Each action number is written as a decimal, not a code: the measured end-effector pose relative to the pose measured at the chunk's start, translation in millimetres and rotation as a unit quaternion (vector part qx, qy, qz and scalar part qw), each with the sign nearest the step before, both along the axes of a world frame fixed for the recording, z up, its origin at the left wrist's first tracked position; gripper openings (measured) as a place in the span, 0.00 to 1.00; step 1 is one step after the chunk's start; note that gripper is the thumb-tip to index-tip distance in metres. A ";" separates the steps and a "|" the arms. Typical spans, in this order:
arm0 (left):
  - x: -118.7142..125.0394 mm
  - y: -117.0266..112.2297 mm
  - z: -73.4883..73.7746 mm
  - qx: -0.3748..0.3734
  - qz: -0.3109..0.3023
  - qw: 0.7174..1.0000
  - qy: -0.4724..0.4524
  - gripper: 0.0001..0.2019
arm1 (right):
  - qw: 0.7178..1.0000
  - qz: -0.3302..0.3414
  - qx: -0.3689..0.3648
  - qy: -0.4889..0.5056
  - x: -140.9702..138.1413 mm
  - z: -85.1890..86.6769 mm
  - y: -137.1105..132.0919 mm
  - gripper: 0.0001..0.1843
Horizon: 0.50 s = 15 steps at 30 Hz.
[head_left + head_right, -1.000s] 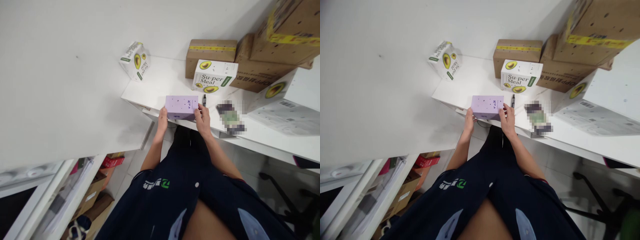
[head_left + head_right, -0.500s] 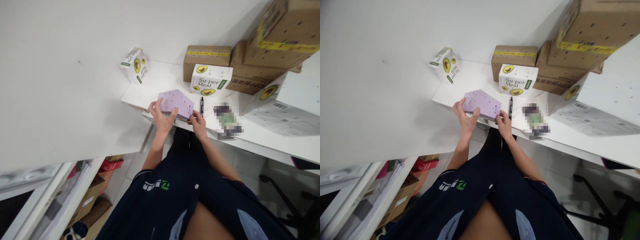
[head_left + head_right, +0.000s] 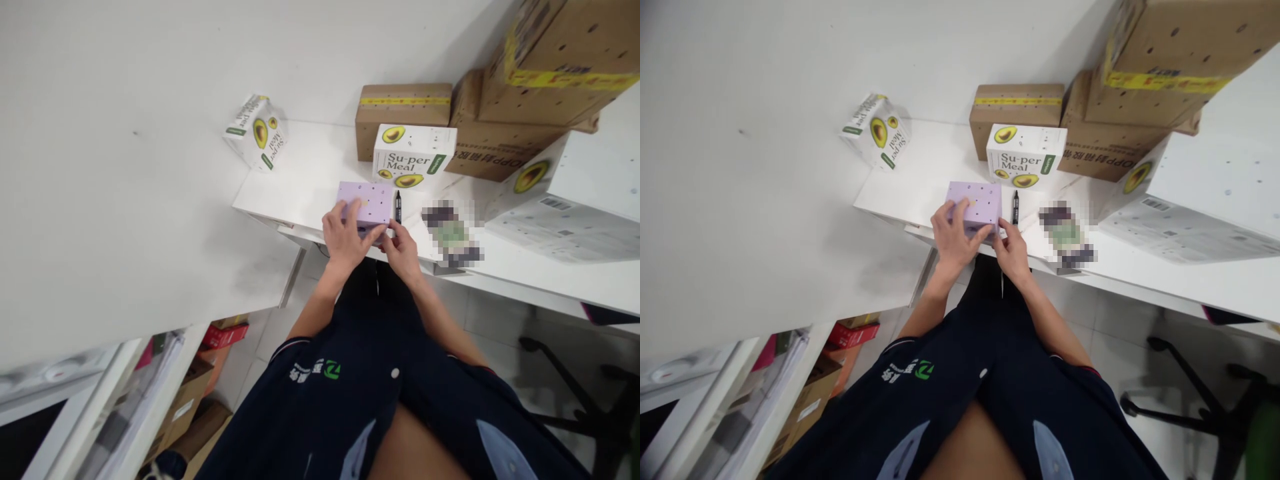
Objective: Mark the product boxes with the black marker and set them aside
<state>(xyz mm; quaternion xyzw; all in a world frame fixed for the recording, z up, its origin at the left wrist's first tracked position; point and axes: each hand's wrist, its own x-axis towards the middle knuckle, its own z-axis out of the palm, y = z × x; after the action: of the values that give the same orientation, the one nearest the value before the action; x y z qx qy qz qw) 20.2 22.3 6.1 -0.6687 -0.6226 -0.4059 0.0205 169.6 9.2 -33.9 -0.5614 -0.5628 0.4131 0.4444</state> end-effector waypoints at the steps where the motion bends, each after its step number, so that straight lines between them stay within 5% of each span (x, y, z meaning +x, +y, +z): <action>1: -3.4 -1.6 -2.3 0.006 -0.008 1.000 -0.009 0.38 | 1.000 -0.002 0.003 -0.002 -0.4 0.9 0.7 0.31; 15: -5.5 -21.9 -12.4 0.120 -0.066 0.989 -0.052 0.12 | 0.996 -0.021 -0.042 0.079 -3.5 1.0 28.9 0.32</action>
<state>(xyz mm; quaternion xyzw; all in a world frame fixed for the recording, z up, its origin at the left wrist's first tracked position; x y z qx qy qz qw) 14.7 0.4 -6.3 -0.6787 -0.5241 -0.5129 0.0414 166.1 38.1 -33.0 -0.5571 -0.4964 0.4699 0.4716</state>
